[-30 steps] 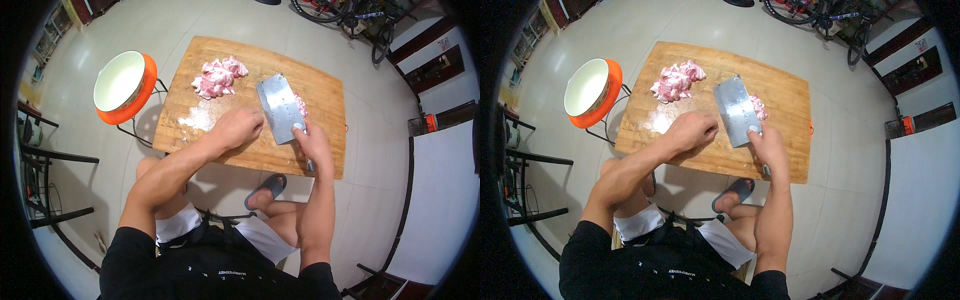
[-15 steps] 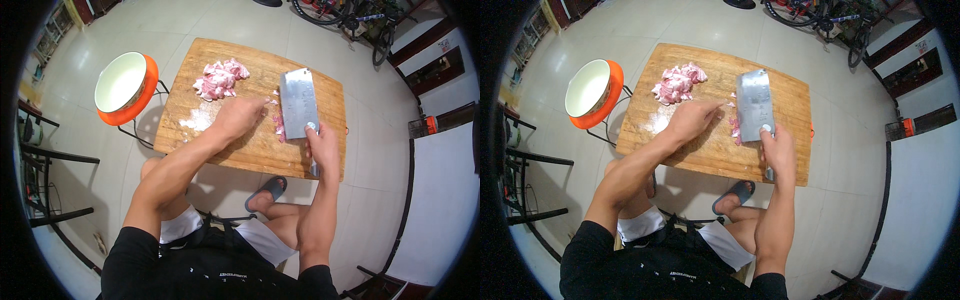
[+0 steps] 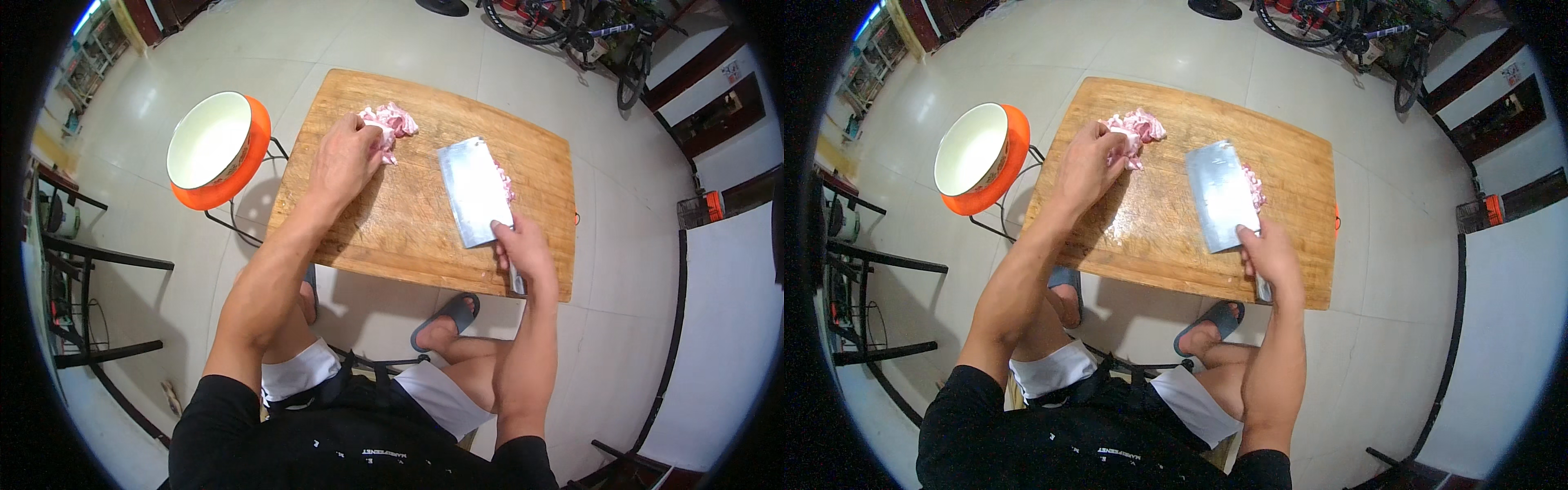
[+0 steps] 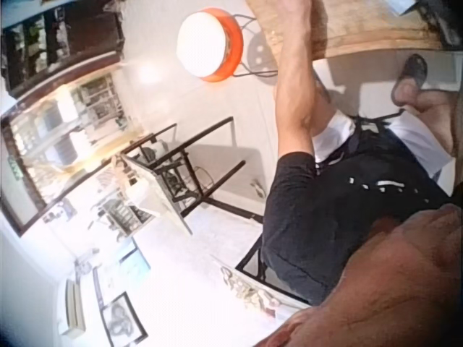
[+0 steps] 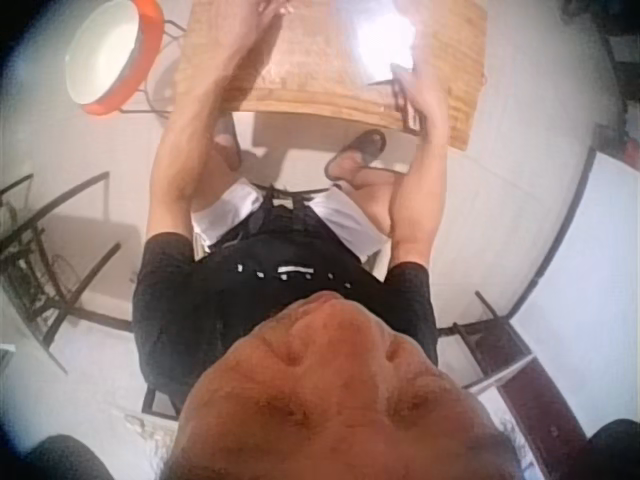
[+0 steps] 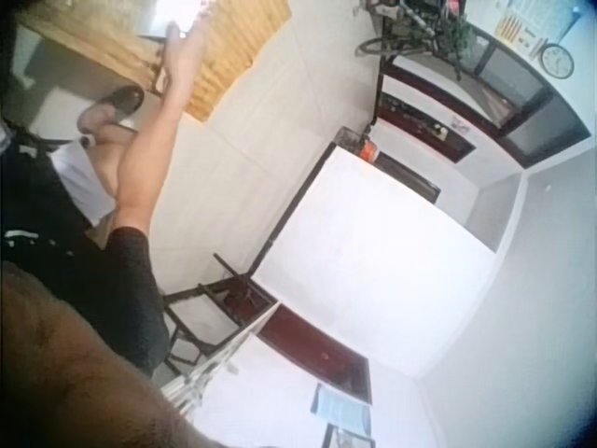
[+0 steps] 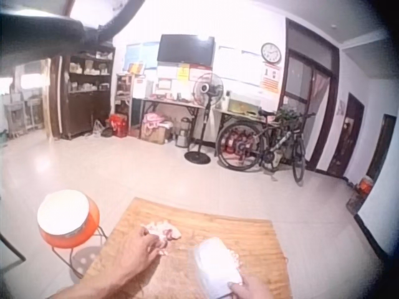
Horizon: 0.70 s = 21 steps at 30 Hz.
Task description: The person uses a cleaver to chop a pile of raw meat into smaller pieces on a wooden cutting board. The person repeatedly slices the meat and occasionally gathers the pieces back into a pile to continue chopping.
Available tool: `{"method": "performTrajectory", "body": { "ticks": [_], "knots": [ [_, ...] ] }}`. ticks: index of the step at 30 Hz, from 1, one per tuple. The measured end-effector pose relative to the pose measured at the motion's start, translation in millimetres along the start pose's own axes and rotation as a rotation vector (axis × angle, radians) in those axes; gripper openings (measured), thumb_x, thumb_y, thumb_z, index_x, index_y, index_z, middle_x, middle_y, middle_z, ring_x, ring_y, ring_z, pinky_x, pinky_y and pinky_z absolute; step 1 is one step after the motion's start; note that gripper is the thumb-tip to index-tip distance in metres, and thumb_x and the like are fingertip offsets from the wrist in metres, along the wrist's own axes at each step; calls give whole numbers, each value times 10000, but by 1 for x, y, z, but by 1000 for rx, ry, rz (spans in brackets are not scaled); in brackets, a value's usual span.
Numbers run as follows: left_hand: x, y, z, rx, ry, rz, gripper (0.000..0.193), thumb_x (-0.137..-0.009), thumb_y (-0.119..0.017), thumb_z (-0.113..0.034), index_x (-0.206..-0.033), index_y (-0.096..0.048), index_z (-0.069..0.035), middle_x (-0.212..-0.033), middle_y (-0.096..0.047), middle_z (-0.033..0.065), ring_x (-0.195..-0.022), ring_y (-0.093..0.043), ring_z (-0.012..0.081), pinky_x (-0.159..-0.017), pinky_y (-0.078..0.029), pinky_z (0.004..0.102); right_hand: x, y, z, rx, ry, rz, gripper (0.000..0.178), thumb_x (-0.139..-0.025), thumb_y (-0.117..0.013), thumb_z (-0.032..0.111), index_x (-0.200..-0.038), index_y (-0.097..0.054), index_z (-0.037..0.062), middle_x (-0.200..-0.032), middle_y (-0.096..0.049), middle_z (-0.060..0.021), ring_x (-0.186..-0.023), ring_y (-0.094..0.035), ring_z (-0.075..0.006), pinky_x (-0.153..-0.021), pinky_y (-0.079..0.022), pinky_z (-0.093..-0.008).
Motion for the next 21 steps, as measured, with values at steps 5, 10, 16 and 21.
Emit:
{"method": "performTrajectory", "body": {
  "ticks": [5, 10, 16, 21],
  "knots": [
    [-3, -6, 8, -46, 16, 42, 225, -901, -838, -148, -1048, -721, -24, -1102, -683, 161, -1054, -690, 381, -894, -568, 483, -6, 27, -9, -87, -1, -140, 207, -1068, -643, 193, -1086, -659, -12, -696, -604, -27, -478, -540, -114, -454, -450, -328],
    [-10, -9, -2, 26, 116, 125, 199, -936, -801, -138, -1076, -724, -20, -1151, -691, 151, -1078, -691, 383, -921, -569, 478, 8, 22, 4, -198, 102, -175, 174, -1036, -676, 145, -1113, -660, -10, -740, -637, -24, -509, -567, -110, -471, -462, -309],
    [-31, -20, -8, 63, -145, -85, 217, -985, -741, -129, -1183, -754, -41, -1215, -723, 177, -1137, -689, 394, -950, -565, 494, 22, 2, 25, -401, 127, -84, 237, -990, -664, 48, -1212, -619, -24, -837, -690, -50, -530, -590, -102, -493, -480, -268],
    [-37, -46, -18, -61, -257, -77, 297, -979, -695, -63, -1266, -757, -103, -1383, -695, 139, -1310, -634, 365, -1157, -480, 514, 23, -7, 26, -306, 120, -65, 151, -987, -655, 54, -1123, -635, -9, -785, -661, -39, -521, -569, -102, -489, -468, -271]
  ]
}}
Point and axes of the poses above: each hand's wrist, its own x-axis away from the middle knuckle, its own y-axis out of the back of the hand, z = x × y, the point moved 7 cm from there along -x, towards the middle knuckle
